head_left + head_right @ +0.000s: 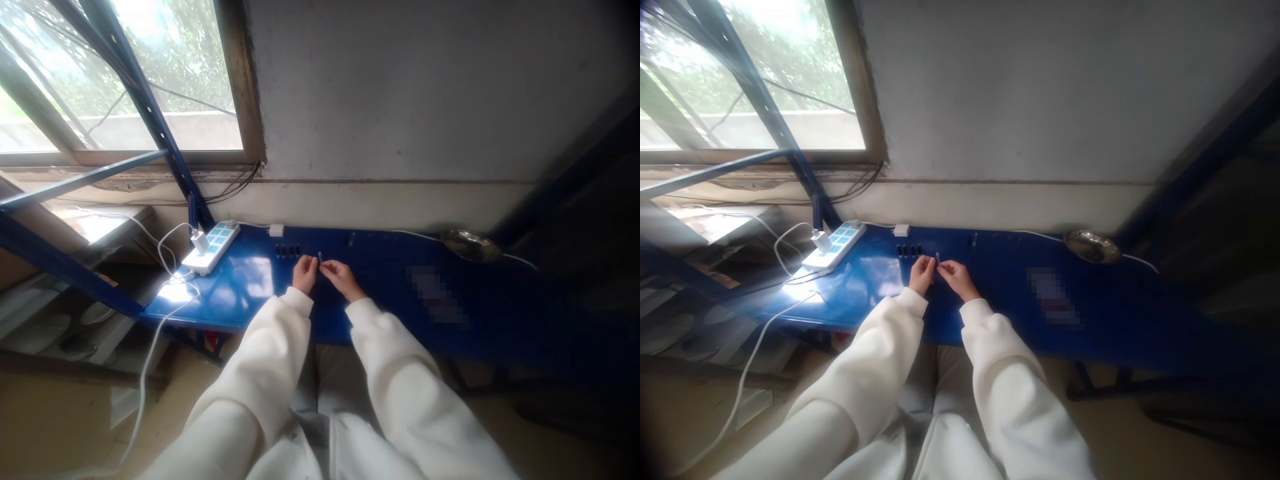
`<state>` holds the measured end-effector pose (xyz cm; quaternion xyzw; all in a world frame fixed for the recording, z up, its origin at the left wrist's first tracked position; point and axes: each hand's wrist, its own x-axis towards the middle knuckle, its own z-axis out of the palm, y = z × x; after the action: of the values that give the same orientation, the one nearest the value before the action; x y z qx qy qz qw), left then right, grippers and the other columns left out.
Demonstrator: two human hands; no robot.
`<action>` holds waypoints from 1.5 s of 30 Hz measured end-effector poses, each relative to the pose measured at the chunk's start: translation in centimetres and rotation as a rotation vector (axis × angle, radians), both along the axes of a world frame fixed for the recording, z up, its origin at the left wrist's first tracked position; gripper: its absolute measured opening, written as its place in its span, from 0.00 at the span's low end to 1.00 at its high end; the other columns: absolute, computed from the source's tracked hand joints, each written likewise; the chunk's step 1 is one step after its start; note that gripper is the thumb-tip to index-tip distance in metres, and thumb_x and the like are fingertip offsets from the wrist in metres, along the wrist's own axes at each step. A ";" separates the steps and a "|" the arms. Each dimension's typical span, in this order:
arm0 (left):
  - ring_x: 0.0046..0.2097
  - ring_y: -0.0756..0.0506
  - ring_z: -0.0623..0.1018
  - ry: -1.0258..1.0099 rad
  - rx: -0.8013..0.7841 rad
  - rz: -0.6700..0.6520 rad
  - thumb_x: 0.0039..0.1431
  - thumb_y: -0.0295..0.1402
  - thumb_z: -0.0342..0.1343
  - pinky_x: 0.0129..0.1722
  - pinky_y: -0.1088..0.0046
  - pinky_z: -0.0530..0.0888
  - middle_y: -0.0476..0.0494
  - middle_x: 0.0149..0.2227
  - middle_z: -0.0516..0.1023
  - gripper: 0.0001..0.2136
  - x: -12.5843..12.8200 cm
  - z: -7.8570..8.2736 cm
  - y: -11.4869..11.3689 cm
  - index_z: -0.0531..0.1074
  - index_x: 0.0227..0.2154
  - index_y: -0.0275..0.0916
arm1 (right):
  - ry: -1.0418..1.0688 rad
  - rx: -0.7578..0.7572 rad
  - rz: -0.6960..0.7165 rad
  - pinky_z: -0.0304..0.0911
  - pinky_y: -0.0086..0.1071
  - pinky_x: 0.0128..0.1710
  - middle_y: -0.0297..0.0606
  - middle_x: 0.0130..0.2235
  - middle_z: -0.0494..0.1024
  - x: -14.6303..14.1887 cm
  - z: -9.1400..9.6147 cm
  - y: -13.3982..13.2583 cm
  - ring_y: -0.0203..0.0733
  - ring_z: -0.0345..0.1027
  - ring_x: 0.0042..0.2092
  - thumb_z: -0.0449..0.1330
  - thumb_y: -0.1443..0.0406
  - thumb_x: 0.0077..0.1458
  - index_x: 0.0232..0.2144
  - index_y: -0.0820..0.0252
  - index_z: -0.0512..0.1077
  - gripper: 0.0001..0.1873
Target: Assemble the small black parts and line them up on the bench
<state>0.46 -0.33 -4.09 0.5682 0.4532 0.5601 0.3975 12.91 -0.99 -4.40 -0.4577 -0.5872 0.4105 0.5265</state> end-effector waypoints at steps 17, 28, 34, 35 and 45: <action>0.28 0.51 0.70 -0.089 -0.021 0.178 0.51 0.35 0.52 0.29 0.76 0.67 0.49 0.23 0.69 0.07 -0.2 0.6 -0.1 0.70 0.26 0.37 | -0.194 0.123 -0.152 0.65 0.34 0.35 0.41 0.29 0.77 0.1 0.1 0.0 0.41 0.70 0.31 0.60 0.53 0.43 0.29 0.61 0.71 0.17; 0.27 0.51 0.69 -0.104 -0.073 0.226 0.49 0.35 0.54 0.27 0.77 0.66 0.50 0.22 0.68 0.07 0.0 -0.1 0.8 0.69 0.24 0.37 | -0.545 -0.082 -0.420 0.61 0.28 0.28 0.37 0.22 0.75 8.0 1.0 5.1 0.38 0.70 0.26 0.58 0.62 0.44 0.22 0.61 0.69 0.07; 0.25 0.52 0.68 -0.114 -0.096 0.204 0.49 0.35 0.54 0.26 0.78 0.65 0.51 0.21 0.67 0.07 0.2 -0.1 0.7 0.69 0.25 0.37 | -0.704 -0.061 -0.476 0.58 0.28 0.27 0.39 0.27 0.77 8.0 0.2 7.0 0.40 0.69 0.29 0.58 0.63 0.45 0.24 0.61 0.72 0.07; 0.25 0.52 0.68 -0.114 -0.099 0.201 0.49 0.35 0.54 0.26 0.78 0.65 0.51 0.21 0.67 0.07 0.2 -0.1 0.6 0.69 0.25 0.37 | -0.718 -0.062 -0.492 0.58 0.28 0.27 0.40 0.27 0.77 8.0 0.1 7.2 0.40 0.69 0.29 0.58 0.63 0.45 0.24 0.61 0.72 0.07; 0.23 0.54 0.66 -0.103 -0.124 0.166 0.51 0.36 0.52 0.23 0.79 0.63 0.51 0.20 0.65 0.07 0.3 0.2 0.3 0.67 0.26 0.37 | -0.757 -0.096 -0.482 0.57 0.28 0.27 0.40 0.28 0.77 7.6 -0.2 8.3 0.39 0.69 0.30 0.59 0.62 0.46 0.25 0.62 0.72 0.08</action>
<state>0.72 0.02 -3.84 0.4736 0.5115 0.5904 0.4068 20.54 7.34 -4.61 -0.7232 -0.5953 0.1067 0.3336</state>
